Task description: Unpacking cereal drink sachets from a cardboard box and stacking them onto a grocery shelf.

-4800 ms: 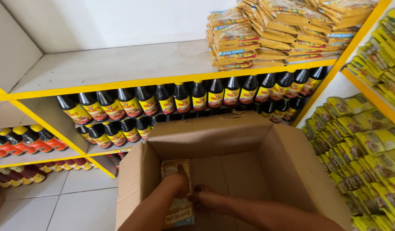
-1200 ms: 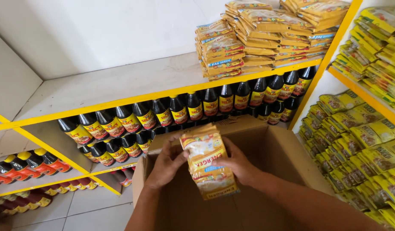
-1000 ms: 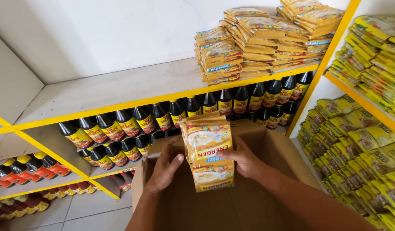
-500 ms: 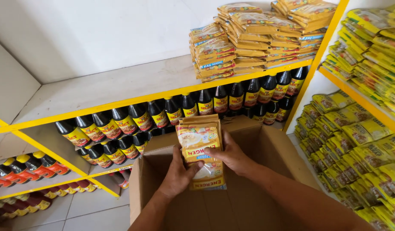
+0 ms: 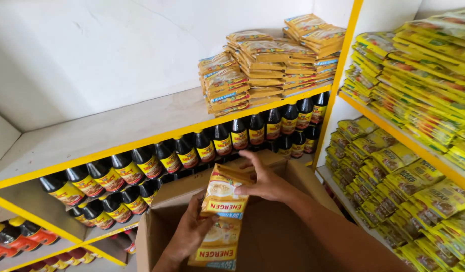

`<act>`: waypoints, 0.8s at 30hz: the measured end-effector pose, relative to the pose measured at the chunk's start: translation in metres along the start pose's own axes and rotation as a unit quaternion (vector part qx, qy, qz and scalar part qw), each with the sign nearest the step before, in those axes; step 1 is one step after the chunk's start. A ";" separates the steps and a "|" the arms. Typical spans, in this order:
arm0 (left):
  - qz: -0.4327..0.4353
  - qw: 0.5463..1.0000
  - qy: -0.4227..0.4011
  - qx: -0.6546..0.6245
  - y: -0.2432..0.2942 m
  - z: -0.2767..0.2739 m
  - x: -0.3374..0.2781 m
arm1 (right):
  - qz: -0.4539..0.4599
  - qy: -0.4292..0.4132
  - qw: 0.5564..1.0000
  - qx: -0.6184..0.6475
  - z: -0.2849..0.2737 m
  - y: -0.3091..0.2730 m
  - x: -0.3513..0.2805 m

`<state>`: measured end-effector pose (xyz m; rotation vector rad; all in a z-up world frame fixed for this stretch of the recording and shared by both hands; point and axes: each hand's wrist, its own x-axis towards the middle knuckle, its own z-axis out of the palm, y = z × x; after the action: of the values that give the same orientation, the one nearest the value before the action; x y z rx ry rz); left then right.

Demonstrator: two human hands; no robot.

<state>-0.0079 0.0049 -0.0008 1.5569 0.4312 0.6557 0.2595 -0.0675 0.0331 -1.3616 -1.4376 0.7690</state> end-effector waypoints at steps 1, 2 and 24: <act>0.002 1.000 -0.003 -0.001 0.000 0.000 0.000 | -0.001 0.003 1.000 -0.002 -0.003 -0.003 -0.003; 0.002 1.000 -0.010 0.007 0.001 0.000 -0.001 | -0.022 -0.032 0.999 -0.033 -0.005 -0.006 -0.006; -0.030 0.991 -0.084 0.105 -0.012 -0.013 0.000 | 0.072 -0.229 0.964 0.114 0.003 0.016 -0.005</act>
<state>-0.0147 0.0161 -0.0129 1.7753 0.4290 0.4397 0.2619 -0.0692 0.0167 -1.1621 -1.5484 1.3706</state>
